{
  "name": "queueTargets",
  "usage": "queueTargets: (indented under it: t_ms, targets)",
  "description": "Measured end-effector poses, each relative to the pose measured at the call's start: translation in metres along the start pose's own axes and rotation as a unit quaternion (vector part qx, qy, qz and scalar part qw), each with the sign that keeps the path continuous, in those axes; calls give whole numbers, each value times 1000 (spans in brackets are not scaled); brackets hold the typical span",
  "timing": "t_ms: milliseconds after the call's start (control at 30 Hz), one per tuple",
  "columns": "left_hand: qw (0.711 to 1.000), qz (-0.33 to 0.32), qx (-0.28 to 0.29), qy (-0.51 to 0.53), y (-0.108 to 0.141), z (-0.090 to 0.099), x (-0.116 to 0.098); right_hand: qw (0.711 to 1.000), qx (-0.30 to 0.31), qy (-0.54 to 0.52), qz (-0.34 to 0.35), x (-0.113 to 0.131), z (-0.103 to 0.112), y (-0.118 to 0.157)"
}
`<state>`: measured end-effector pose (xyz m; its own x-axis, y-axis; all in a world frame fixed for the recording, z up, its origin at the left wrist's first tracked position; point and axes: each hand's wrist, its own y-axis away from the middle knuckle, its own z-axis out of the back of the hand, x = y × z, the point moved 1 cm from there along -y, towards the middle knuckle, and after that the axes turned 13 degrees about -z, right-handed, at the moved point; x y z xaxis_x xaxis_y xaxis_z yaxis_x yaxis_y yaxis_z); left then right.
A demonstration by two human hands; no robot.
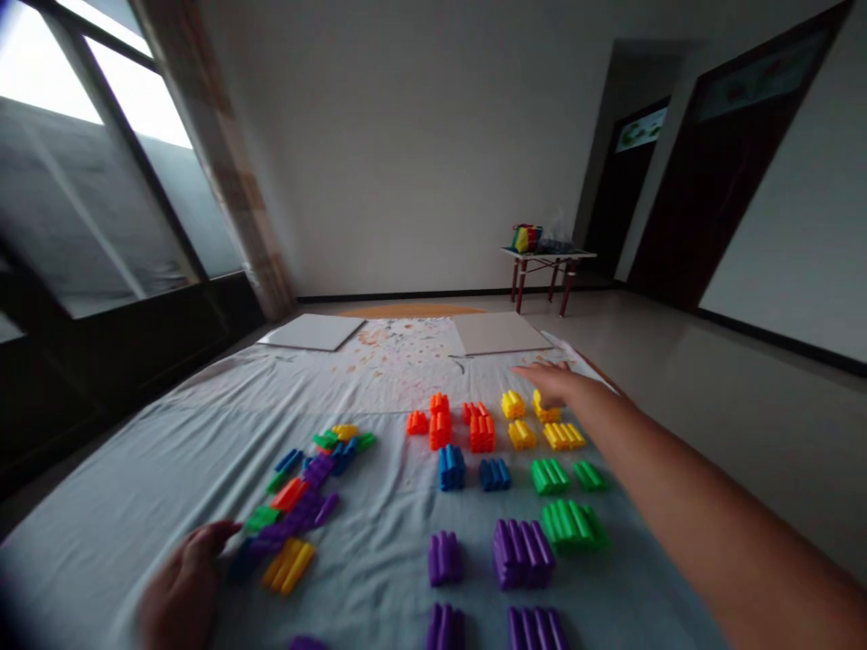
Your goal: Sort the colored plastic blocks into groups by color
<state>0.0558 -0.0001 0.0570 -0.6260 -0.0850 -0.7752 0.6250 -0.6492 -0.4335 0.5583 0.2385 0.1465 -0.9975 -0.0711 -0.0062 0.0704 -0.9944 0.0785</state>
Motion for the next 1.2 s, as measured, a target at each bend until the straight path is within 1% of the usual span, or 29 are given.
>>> queueTargets:
  t_ms: [33, 100, 167, 233, 300, 333, 400, 433, 467, 500, 567, 633, 700, 767, 833, 900, 967, 1033, 1100, 1167, 1200]
  targets:
    - [999, 14, 12, 26, 1, 0, 1, 999, -32, -13, 28, 8, 7, 6]
    - [998, 19, 18, 52, 3, -2, 1, 994, -66, -33, 78, 29, 20, 23]
    - [997, 12, 20, 67, 4, -5, 2, 987, -78, -59, 125, 58, 33, 46]
    - [997, 6, 27, 75, 5, -8, 4, 979, -73, -96, 162, 95, 41, 71]
    - [996, 0, 37, 80, 6, -9, 4, 968, -57, -138, 200, 137, 40, 91]
    - [996, -2, 43, 82, 7, -10, 3, 960, -48, -158, 224, 158, 36, 98]
    - [995, -6, 51, 83, 8, -10, 1, 946, -26, -189, 261, 202, 21, 102]
    - [995, -7, 55, 84, 8, -10, 0, 942, -19, -201, 267, 224, 12, 100]
    - [995, -7, 58, 85, 8, -10, -1, 942, -10, -209, 263, 245, 2, 96]
    - [995, -6, 62, 84, 9, -10, -1, 945, -3, -218, 242, 264, -8, 90]
    - [994, -6, 75, 77, 10, -11, -3, 961, 8, -223, 162, 301, -26, 75]
    - [994, -5, 88, 68, 12, -11, -3, 973, 9, -213, 89, 331, -39, 61]
    - [993, -1, 93, 70, 14, -12, -3, 981, 18, -190, 33, 354, -47, 51]
    - [993, 7, 89, 79, 16, -12, -2, 985, 39, -166, 5, 369, -52, 45]
    - [993, 12, 84, 88, 17, -12, -2, 987, 59, -150, 10, 376, -55, 45]
    - [992, 15, 79, 94, 17, -11, -2, 986, 69, -146, 31, 376, -57, 52]
    - [992, 18, 77, 101, 17, -11, -3, 985, 78, -143, 54, 370, -59, 64]
    - [991, 23, 75, 109, 17, -10, -4, 982, 83, -146, 90, 360, -60, 82]
    - [990, 24, 68, 120, 16, -10, -4, 972, 93, -152, 153, 347, -57, 102]
    - [989, 22, 56, 134, 16, -10, -3, 955, 131, -148, 223, 336, -51, 118]
    - [988, 21, 50, 142, 16, -11, -3, 946, 156, -146, 246, 332, -47, 123]
